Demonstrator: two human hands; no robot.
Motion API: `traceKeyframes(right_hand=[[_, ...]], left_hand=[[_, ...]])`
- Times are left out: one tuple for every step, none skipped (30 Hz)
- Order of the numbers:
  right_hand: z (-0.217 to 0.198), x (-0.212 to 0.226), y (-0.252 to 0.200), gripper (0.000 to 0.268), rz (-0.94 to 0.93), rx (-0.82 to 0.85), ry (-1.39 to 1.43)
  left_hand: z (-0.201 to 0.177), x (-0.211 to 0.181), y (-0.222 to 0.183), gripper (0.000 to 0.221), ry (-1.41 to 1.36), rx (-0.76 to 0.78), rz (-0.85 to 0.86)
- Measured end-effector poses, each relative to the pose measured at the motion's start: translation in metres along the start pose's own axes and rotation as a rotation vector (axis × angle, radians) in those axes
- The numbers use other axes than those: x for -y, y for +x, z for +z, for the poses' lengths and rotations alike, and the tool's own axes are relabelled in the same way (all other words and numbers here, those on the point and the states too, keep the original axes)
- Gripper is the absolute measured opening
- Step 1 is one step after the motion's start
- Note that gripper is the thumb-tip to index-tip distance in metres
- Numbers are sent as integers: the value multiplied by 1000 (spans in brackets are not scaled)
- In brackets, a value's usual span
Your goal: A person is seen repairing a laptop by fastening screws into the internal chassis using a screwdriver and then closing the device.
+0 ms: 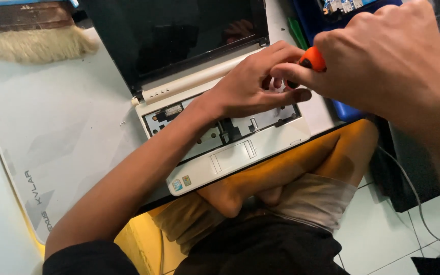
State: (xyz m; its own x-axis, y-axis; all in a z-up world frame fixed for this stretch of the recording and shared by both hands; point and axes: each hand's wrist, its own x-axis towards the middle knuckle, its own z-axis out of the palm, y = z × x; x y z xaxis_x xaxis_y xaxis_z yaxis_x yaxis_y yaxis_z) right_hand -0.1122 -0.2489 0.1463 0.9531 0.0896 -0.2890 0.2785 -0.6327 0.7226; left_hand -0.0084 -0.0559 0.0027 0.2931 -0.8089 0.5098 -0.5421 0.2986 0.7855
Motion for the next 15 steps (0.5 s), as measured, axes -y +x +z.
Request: traceKeyframes(right_hand=[[0,1,1,97,21,60,-54],[0,1,-1,97,20,59,-56],[0,0,-3,87,8,2,17],[0,0,-6,83,-3,-55,89],[3,-1,-5,83,-3,-53,86],[7,-3,-4,62,-82,-121,109],[10,-5,-4,55,-160,-191,129],[7,-3,-4,55,-159,-189,124],[5,-1,-6,59,-96,-131,29],[4,0,-9,76,-34,-72,-66],[0,0,-9,76,-30,-68,-67],[-5,0,-10,90,-7,1,-46],[-9,2,-9,122,16,67,-22],[-13,-2,-11,122,19,68,-21],[-17,-5,-12,79,-32,109,121]], left_hand=[[2,3,0,28,1,-23,19],[1,3,-1,28,1,-25,20],[2,3,-1,20,-27,-10,7],[2,3,-1,16,-55,4,-7],[1,0,-1,16,-58,3,-5],[0,-2,-1,18,-50,9,-19],[-1,-5,0,21,-41,14,-31],[-1,2,-1,21,-43,12,-25],[3,8,0,34,5,14,-23],[7,15,2,54,52,15,-20],[7,16,2,54,49,18,-15],[7,17,2,30,30,20,9],[7,18,1,7,12,23,30],[5,12,2,7,12,27,32],[4,5,1,17,17,37,3]])
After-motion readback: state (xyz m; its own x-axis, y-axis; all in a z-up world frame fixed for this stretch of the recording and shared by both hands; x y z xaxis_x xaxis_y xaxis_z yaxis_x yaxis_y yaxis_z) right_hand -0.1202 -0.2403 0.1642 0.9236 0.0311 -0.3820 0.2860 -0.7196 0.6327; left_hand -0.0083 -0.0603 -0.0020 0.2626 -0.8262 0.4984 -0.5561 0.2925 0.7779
